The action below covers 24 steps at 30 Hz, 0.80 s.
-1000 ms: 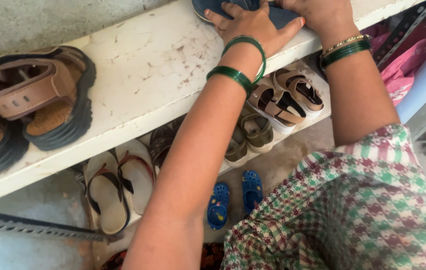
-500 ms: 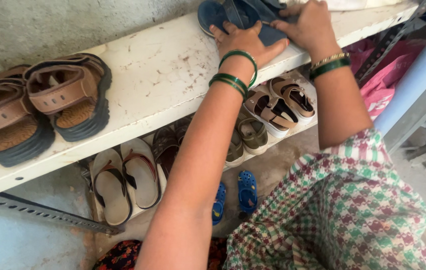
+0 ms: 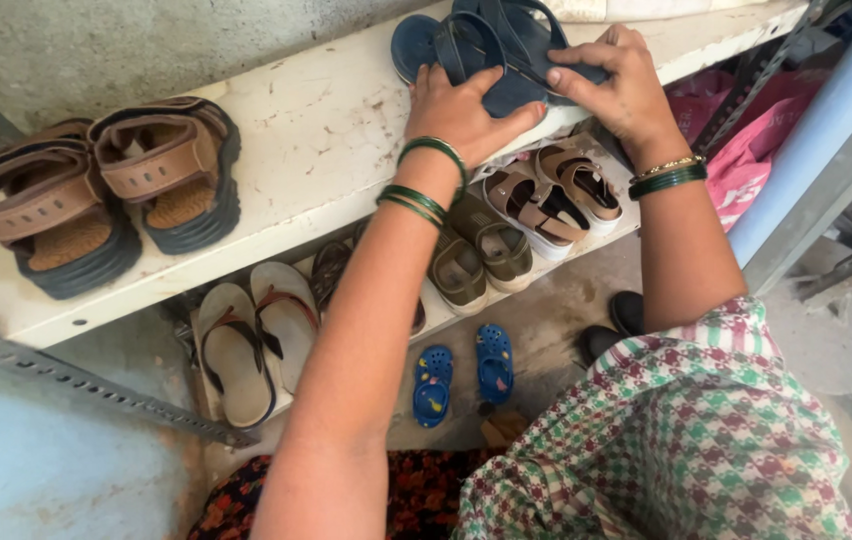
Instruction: The person organizes multiple pairs of shoes on a two-tier metal shoe rack. They pick up various shoes and sandals from the floor and lower shelf, place them on the shelves, and adjust their positions to align them neatly.
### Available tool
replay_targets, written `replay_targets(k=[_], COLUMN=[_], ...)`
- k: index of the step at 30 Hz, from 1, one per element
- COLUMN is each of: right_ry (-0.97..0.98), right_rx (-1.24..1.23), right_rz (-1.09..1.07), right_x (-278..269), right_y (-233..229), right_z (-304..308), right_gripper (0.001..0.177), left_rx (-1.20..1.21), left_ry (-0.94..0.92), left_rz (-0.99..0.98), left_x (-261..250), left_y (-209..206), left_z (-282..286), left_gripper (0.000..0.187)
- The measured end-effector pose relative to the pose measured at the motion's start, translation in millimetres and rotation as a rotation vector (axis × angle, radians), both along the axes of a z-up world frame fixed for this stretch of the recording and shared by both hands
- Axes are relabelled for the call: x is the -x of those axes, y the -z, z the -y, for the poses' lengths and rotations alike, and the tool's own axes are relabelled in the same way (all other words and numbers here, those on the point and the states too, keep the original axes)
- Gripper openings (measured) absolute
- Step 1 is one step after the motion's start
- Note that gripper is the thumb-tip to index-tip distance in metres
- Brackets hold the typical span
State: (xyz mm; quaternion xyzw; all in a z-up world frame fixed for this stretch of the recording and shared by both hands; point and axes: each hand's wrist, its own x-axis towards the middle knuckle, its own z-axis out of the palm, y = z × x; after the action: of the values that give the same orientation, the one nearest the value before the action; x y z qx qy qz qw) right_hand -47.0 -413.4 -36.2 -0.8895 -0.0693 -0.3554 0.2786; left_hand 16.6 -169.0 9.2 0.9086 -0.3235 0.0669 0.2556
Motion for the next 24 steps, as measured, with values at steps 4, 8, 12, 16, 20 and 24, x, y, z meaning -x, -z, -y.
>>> replay_targets(k=[4, 8, 12, 16, 20, 24], right_ry=[0.018, 0.013, 0.086, 0.085, 0.095, 0.122], right_rx=[0.0, -0.009, -0.084, -0.098, -0.09, -0.132], right_rz=[-0.006, -0.013, -0.086, -0.136, -0.197, -0.197], right_x=[11.7, 14.6, 12.1, 12.9, 12.3, 5.5], right_y=[-2.8, -6.3, -5.9, -10.6, -11.1, -1.4], right_z=[-10.1, -18.0, -30.2, -37.0, -36.9, -29.0], right_gripper=[0.047, 0.051, 0.053, 0.054, 0.063, 0.101], left_rx=[-0.013, -0.007, 0.06, 0.08, 0.058, 0.096], left_ry=[0.042, 0.025, 0.018, -0.003, -0.029, -0.037], left_rz=[0.004, 0.087, 0.103, 0.069, 0.079, 0.081], left_x=[-2.0, 5.0, 4.3, 0.4, 0.3, 1.9], left_y=[-1.6, 2.7, 6.1, 4.3, 2.6, 2.4], left_z=[-15.6, -16.5, -16.3, -15.8, -15.4, -15.9], left_gripper=[0.086, 0.079, 0.072, 0.072, 0.068, 0.066])
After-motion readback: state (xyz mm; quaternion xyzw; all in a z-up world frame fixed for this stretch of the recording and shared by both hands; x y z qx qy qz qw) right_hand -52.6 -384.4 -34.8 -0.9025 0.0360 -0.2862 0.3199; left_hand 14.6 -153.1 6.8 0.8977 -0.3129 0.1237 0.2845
